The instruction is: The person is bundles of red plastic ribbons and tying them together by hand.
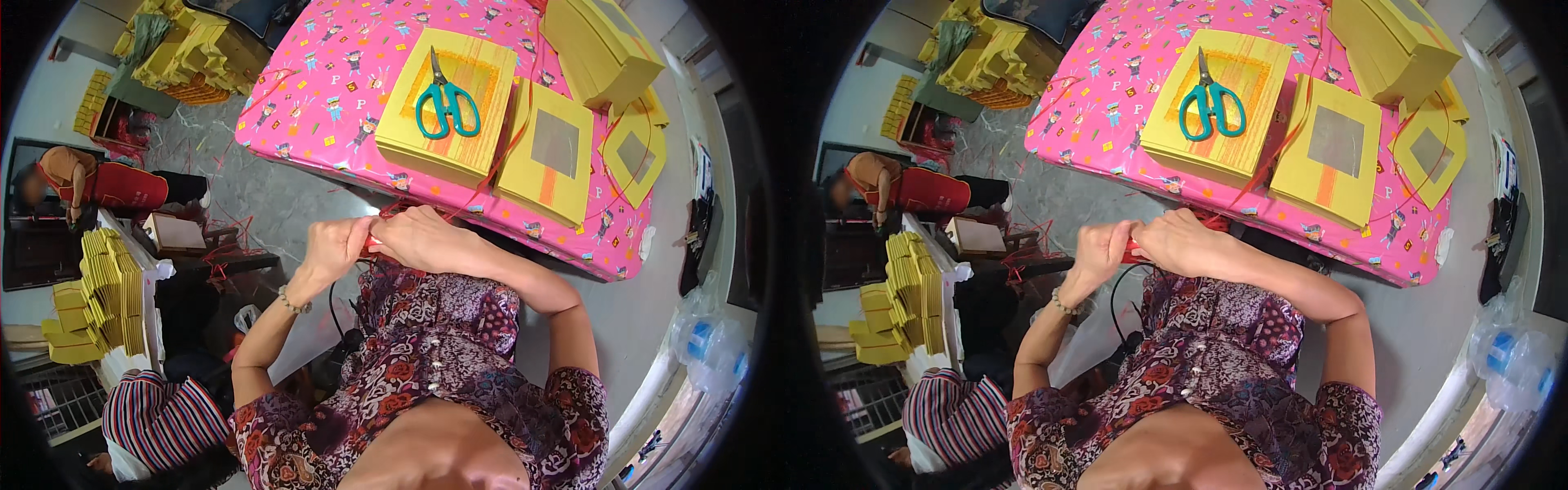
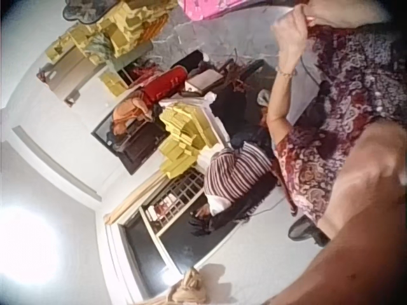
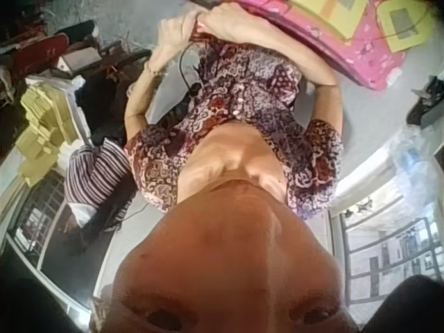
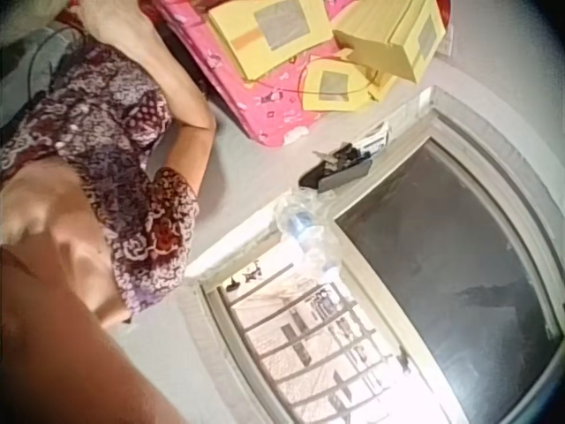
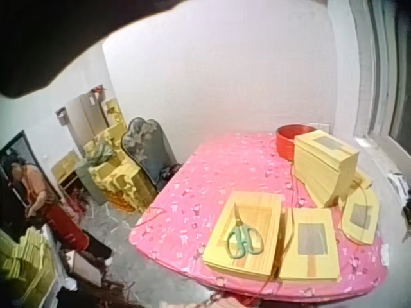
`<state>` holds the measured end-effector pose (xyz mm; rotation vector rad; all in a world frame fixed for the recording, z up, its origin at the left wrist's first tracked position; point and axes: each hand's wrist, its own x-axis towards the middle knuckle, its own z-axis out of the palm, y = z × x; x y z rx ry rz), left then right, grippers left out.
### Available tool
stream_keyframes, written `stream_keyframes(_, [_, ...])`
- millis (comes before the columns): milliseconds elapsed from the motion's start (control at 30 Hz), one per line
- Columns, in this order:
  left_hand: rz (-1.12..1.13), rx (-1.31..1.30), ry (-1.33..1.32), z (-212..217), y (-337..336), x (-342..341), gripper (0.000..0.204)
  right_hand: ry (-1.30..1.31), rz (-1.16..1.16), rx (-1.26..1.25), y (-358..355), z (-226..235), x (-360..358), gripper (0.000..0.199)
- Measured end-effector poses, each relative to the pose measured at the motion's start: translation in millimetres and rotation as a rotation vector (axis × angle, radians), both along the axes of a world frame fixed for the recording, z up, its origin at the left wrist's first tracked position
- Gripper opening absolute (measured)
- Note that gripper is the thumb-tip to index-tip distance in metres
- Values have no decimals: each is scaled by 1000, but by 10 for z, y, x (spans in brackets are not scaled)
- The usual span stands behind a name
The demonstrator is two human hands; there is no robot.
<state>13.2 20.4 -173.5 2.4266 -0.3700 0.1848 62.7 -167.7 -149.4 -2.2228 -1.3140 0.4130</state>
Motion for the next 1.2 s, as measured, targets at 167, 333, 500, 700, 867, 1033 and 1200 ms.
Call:
stream_keyframes(167, [38, 326, -440, 141, 635, 91, 23, 130, -32, 49, -214, -61, 68, 33])
stream_keyframes(333, [284, 227, -599, 269, 1387, 44, 29, 200, -49, -22, -513, 97, 111, 35])
stream_keyframes(500, [430, 258, -415, -164, 2166, -123, 25, 191, -83, -109, -695, 78, 102, 33])
stream_keyframes(700, [256, 65, -225, 68, 1102, 165, 22, 10, -131, -122, -465, -103, 46, 20])
stream_keyframes(867, [-283, 40, -208, 499, 67, 333, 28, -187, -60, -53, -189, -142, -21, 11])
stream_keyframes(1033, [-365, -43, 82, 540, -30, 390, 38, -292, -95, -70, -238, -163, -8, 9])
stream_keyframes(1200, [-444, -213, 441, -23, -103, 280, 39, -261, -92, -81, -249, -15, -26, 11])
